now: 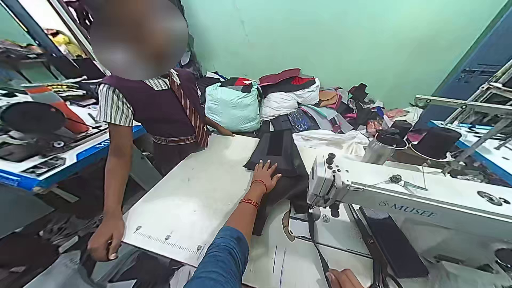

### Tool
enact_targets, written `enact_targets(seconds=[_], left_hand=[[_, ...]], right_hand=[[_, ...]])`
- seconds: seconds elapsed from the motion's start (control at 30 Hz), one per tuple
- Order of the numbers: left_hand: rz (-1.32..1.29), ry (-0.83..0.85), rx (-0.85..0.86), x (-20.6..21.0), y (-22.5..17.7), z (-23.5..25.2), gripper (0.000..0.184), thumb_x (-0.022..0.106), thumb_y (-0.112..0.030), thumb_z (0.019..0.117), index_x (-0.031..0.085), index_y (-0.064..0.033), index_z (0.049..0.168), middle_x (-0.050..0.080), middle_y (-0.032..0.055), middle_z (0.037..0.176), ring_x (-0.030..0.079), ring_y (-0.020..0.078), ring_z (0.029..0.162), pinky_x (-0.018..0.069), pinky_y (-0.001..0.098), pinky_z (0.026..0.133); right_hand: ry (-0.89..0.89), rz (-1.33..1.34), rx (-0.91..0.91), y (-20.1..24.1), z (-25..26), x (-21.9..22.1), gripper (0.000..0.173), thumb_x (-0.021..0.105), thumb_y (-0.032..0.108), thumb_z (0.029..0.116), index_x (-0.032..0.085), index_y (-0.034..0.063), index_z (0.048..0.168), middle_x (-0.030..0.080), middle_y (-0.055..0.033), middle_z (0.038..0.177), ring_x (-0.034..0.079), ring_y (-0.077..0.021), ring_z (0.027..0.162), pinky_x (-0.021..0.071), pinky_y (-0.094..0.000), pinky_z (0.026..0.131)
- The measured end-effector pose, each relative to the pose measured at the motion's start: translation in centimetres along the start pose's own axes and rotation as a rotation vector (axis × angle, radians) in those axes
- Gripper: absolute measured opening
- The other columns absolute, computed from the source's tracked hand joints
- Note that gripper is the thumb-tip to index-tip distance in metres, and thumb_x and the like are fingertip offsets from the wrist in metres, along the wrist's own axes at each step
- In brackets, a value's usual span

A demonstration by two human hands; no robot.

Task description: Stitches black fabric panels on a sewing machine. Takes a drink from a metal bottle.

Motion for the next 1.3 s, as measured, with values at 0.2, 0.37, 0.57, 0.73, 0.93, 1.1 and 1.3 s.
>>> enact_targets(seconds=[0.2,0.37,0.57,0.73,0.93,1.1,1.3], left_hand=[[-0.027,-0.052,-0.383,-1.0,2.6,-6.2,0.068,0.031,-0.058,0.1069,0.026,-0.0214,0.164,0.013,0.0177,0.172,0.007,0.0457,0.157,0.0058,0.0621,0.125],[-0.024,0.012,-0.469,-0.9,1.9,-12.9,0.075,0.034,-0.063,0.1049,0.022,-0.0192,0.165,0.012,0.0219,0.171,0.010,0.0491,0.156,0.0124,0.0644,0.123],[0.060,0.024,-0.547,-0.8,1.3,-17.5,0.087,0.033,-0.072,0.1007,0.022,-0.0142,0.165,0.026,0.0274,0.165,0.027,0.0474,0.151,0.0197,0.0644,0.120],[0.069,0.004,-0.505,-0.6,2.1,-19.5,0.082,0.032,-0.068,0.1031,0.026,-0.0127,0.164,0.027,0.0240,0.166,0.029,0.0446,0.151,0.0212,0.0627,0.120],[0.001,-0.065,-0.371,0.5,2.8,-21.2,0.073,0.032,-0.065,0.1045,0.028,-0.0214,0.164,0.021,0.0188,0.170,0.018,0.0436,0.156,0.0142,0.0647,0.122],[-0.162,-0.276,-0.075,1.4,4.2,-23.1,0.057,0.045,-0.049,0.1056,0.056,-0.0127,0.148,0.040,0.0185,0.161,0.026,0.0385,0.155,0.0121,0.0611,0.124],[-0.281,-0.835,0.219,3.9,5.7,-22.4,0.055,0.045,-0.048,0.1034,0.078,-0.0046,0.113,0.071,0.0224,0.123,0.059,0.0474,0.127,0.0364,0.0674,0.111]], right_hand=[[-0.066,-0.071,-0.014,0.5,0.1,-0.1,0.027,0.060,0.020,0.0986,0.078,0.0014,0.091,0.071,-0.0142,0.079,0.070,-0.0257,0.065,0.0557,-0.0387,0.054],[-0.125,-0.081,-0.049,0.6,0.0,0.0,0.030,0.058,0.020,0.0978,0.077,-0.0010,0.089,0.070,-0.0167,0.077,0.069,-0.0290,0.062,0.0548,-0.0422,0.052],[-0.231,-0.107,-0.098,-0.1,-0.1,0.6,0.039,0.051,0.027,0.0992,0.077,0.0023,0.085,0.067,-0.0130,0.074,0.066,-0.0267,0.058,0.0510,-0.0413,0.046],[-0.228,-0.101,-0.104,-0.2,-0.2,0.8,0.039,0.051,0.028,0.1004,0.076,0.0022,0.087,0.067,-0.0139,0.076,0.067,-0.0283,0.060,0.0514,-0.0426,0.046],[-0.233,-0.116,-0.106,-0.2,-0.1,0.7,0.039,0.051,0.028,0.0998,0.076,0.0030,0.085,0.066,-0.0124,0.075,0.066,-0.0268,0.059,0.0508,-0.0415,0.046],[-0.197,-0.003,-0.092,-0.4,-0.1,0.5,0.035,0.053,0.027,0.0980,0.077,0.0045,0.086,0.067,-0.0096,0.075,0.066,-0.0214,0.059,0.0529,-0.0363,0.049],[-0.016,0.582,0.102,-2.2,4.6,-6.5,0.025,0.058,0.021,0.0996,0.076,0.0027,0.098,0.068,0.0022,0.083,0.058,0.0044,0.066,0.0498,-0.0127,0.062]])
Point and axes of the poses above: each hand's wrist, its own z-axis towards the middle knuckle, its own x-axis out of the palm, y = z × x, the point moved 3 cm from there along z, towards the middle knuckle
